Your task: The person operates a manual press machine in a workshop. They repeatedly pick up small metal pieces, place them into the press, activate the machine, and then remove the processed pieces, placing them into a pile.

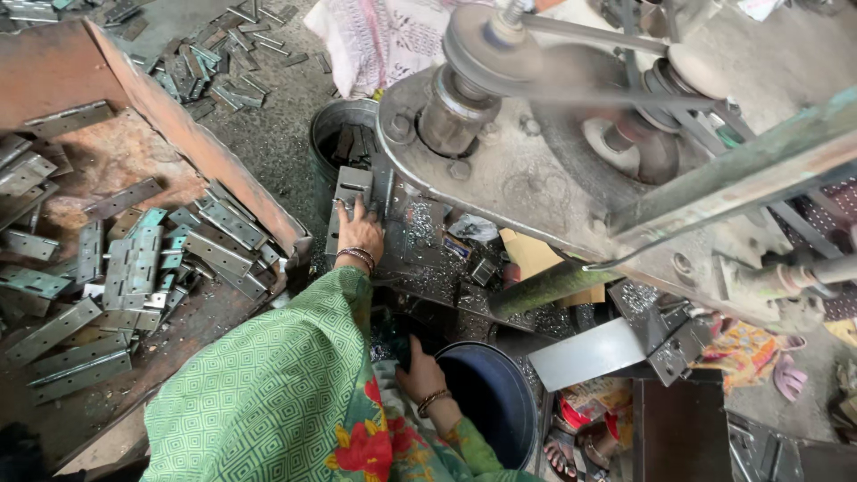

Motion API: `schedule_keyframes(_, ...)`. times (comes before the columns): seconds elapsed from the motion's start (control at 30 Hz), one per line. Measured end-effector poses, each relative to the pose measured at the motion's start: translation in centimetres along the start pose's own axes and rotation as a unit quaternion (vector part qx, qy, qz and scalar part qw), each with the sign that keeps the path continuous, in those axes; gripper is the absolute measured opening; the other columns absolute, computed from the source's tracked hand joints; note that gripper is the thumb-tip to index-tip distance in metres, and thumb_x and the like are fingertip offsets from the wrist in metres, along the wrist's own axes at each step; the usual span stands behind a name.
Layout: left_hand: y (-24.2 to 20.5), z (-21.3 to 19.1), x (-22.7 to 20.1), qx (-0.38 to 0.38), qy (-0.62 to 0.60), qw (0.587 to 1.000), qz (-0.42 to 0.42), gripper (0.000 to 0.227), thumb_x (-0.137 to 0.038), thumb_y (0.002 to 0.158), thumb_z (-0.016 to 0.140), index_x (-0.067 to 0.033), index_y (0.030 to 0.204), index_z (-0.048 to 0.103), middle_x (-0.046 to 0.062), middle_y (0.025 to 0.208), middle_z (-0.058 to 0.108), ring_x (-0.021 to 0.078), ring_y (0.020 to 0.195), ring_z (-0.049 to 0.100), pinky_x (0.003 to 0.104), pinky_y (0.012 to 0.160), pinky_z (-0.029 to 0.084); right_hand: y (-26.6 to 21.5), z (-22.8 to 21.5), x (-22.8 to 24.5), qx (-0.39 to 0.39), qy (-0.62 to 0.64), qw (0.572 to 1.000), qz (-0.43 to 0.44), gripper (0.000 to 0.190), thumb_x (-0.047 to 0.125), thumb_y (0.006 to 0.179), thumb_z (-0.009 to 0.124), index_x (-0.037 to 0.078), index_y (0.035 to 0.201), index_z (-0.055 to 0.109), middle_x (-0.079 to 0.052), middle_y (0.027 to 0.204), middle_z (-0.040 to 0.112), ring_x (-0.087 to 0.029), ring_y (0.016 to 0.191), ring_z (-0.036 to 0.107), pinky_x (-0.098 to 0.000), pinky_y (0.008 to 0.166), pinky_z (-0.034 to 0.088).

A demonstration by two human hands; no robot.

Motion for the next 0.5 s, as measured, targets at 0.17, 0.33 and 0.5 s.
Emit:
schedule_keyframes(0.17,-3.6,0.8,-1.1,0.05,-0.005,0.998,0.033,0.044,-0.03,0.106,0.037,-0.0152,0.138,0.063,0.006,0.15,0.053,0.0366,0.155,0.02,0.071,0.12,0.012,-0.1,-4.5,3.4,0.041,-0.043,0.998,0.009,0.082,0.03,0.082,0.073,0.007,0.151,0.036,-0.03,0.102,0.071,-0.046,0.096,0.07,-0.0537,0.085,0.057)
schedule_keyframes(0.33,-10.5,3.3,-2.3,-0.039,-0.047,0.997,0.049,0.041,-0.034,0.109,0.04,-0.0101,0.125,0.07,0.007,0.139,0.06,0.0361,0.153,0.027,0.068,0.124,0.013,-0.5,-5.4,4.7,0.035,-0.038,0.999,0.014,0.078,0.031,0.082,0.073,0.008,0.149,0.038,-0.029,0.103,0.071,-0.045,0.097,0.07,-0.054,0.086,0.057)
schedule_keyframes(0.5,-14.2,4.7,-2.3,-0.247,-0.024,0.964,0.097,0.035,-0.027,0.092,0.053,-0.0094,0.114,0.074,0.011,0.132,0.063,0.0381,0.145,0.036,0.07,0.119,0.02,-0.8,-5.3,4.7,0.033,-0.03,0.999,0.018,0.074,0.032,0.084,0.072,0.008,0.147,0.04,-0.029,0.104,0.072,-0.046,0.097,0.071,-0.0546,0.086,0.057)
Point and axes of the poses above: each hand's wrist, its own y-axis towards the middle knuckle, its own z-axis out of the palm, x = y × z, the point moved 5 cm from there along y, towards the middle knuckle
